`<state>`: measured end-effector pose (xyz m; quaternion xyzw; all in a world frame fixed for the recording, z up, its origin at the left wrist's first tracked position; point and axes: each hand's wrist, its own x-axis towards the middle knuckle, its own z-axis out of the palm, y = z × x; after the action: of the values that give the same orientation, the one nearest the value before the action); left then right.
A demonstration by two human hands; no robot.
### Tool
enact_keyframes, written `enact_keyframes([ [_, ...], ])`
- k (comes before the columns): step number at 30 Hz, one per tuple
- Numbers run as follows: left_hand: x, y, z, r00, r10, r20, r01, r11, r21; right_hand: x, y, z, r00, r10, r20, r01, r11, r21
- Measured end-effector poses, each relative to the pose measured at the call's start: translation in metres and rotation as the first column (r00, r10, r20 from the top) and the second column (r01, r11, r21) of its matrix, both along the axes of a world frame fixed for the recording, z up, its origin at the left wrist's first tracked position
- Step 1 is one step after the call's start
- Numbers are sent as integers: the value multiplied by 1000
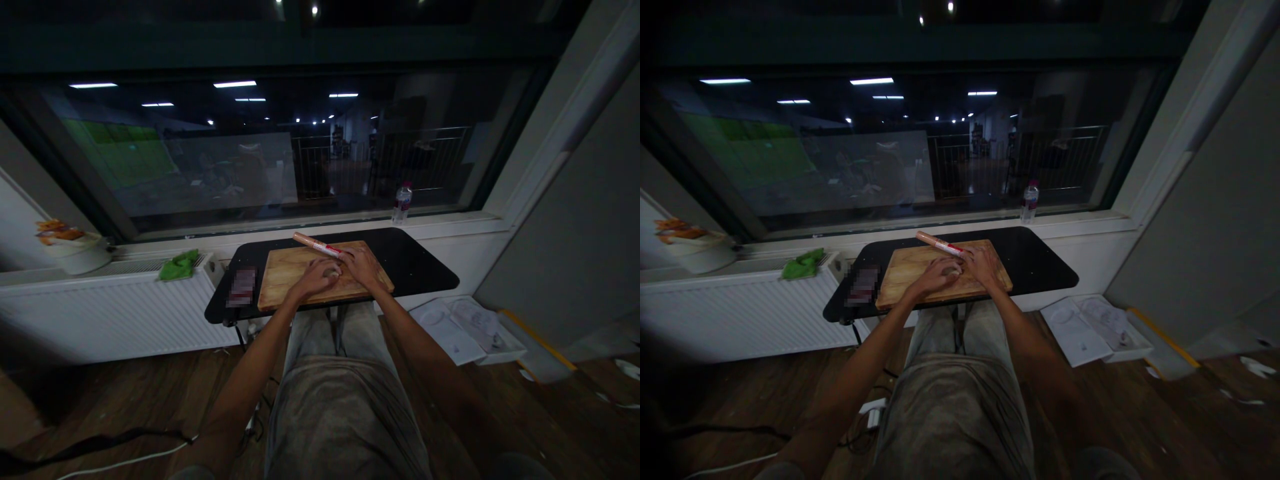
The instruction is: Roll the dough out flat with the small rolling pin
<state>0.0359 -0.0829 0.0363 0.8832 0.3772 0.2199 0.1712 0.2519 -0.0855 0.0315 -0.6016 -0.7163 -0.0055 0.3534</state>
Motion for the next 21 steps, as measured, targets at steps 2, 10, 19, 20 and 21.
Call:
enact_keyframes([
  [2, 1, -1, 2, 1000, 0, 9, 0, 1000, 2, 0, 0, 1, 1000, 6, 7, -6, 1000, 6],
  [10, 5, -1, 1, 999, 22, 33, -22, 1000, -3, 1, 1, 1, 998, 53, -14, -53, 999, 10],
  [19, 3, 4, -4, 986, -17, 168, 20, 1000, -16, 1, 0, 0, 999, 43, -7, -42, 999, 12],
  [20, 2, 6, -5, 984, -8, 178, 11, 1000, -16, 1, 0, 0, 1000, 26, -1, -26, 1000, 13],
  [21, 2, 7, -7, 985, 5, 173, -3, 1000, -10, 0, 0, 0, 1000, 12, 3, -12, 1000, 14],
])
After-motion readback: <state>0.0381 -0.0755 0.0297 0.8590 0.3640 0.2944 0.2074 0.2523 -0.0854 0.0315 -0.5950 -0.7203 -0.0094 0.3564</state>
